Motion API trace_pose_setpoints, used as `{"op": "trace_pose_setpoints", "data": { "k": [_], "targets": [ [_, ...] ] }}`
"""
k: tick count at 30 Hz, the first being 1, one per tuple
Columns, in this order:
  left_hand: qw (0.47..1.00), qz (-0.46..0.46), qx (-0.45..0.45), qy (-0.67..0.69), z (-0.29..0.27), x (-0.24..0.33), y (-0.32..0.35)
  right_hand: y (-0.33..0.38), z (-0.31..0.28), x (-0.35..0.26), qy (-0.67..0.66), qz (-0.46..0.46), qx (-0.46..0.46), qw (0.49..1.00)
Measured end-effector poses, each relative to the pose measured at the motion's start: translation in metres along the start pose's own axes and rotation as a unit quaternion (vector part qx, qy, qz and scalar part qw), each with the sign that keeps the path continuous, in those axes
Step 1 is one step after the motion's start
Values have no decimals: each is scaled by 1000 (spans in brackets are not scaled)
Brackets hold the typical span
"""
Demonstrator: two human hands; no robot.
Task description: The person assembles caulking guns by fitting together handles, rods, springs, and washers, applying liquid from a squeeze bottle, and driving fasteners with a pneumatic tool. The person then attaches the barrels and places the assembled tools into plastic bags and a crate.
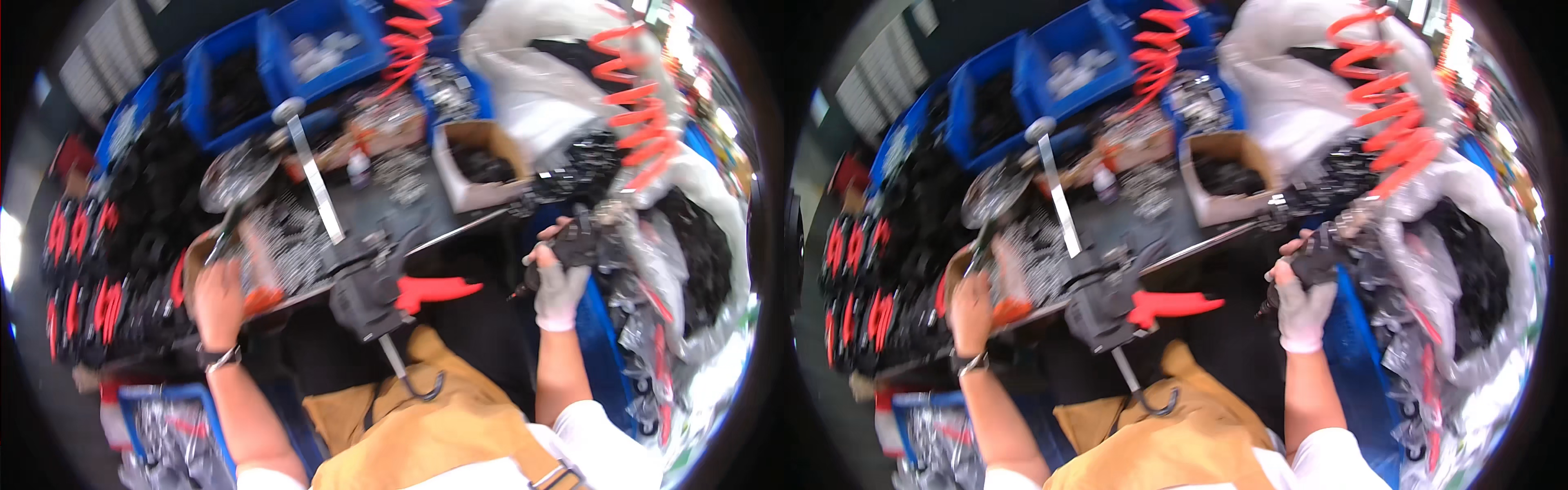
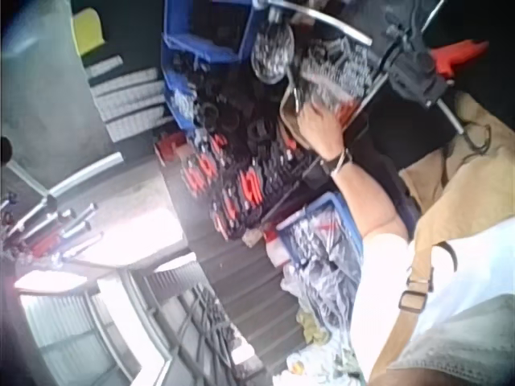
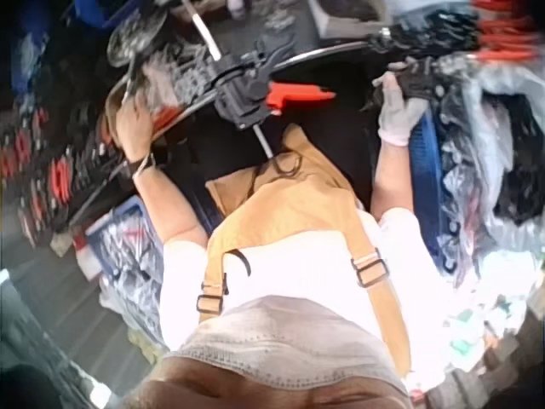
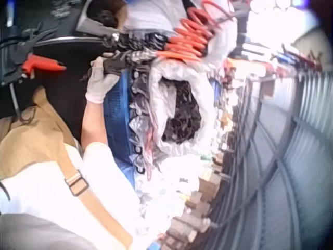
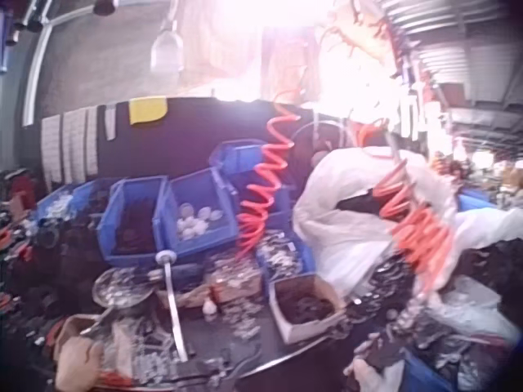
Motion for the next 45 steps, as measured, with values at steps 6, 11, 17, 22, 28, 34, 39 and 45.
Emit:
{"op": "trace_pose_setpoints", "data": {
  "k": [6, 11, 17, 22, 28, 34, 39, 45],
  "targets": [
    [963, 82, 256, 20, -35, 84, 48, -49, -152, 106, 427, 50, 222, 875],
    [806, -187, -89, 554, 33, 128, 70, -100, -145, 168, 412, 28, 156, 897],
    [777, -232, -143, 568, 48, 167, 36, -56, -160, 101, 442, 209, 9, 872],
    [742, -227, -142, 614, 70, 126, 29, 117, -244, -90, 44, 430, -280, 857],
    [752, -218, -162, 601, 69, 139, 17, 459, -442, -155, 288, 672, 195, 654],
    [781, -96, -59, 614, 46, 180, 28, 627, -405, -24, 433, 828, 122, 335],
    [671, -115, -95, 727, 13, 242, 27, 572, -462, 67, 573, 605, 221, 507],
    [815, 49, -94, 569, -3, 318, 69, 519, -511, 121, 553, 653, 149, 495]
  ]
}}
Point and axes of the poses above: each hand's wrist, its own y-axis away from the middle knuckle, its own z-axis out of the palm, x = y × z, the point moved 4 cm from there along -y, towards the middle knuckle, and after that the axes turned 2 degrees about -x, right-handed, at the moved point
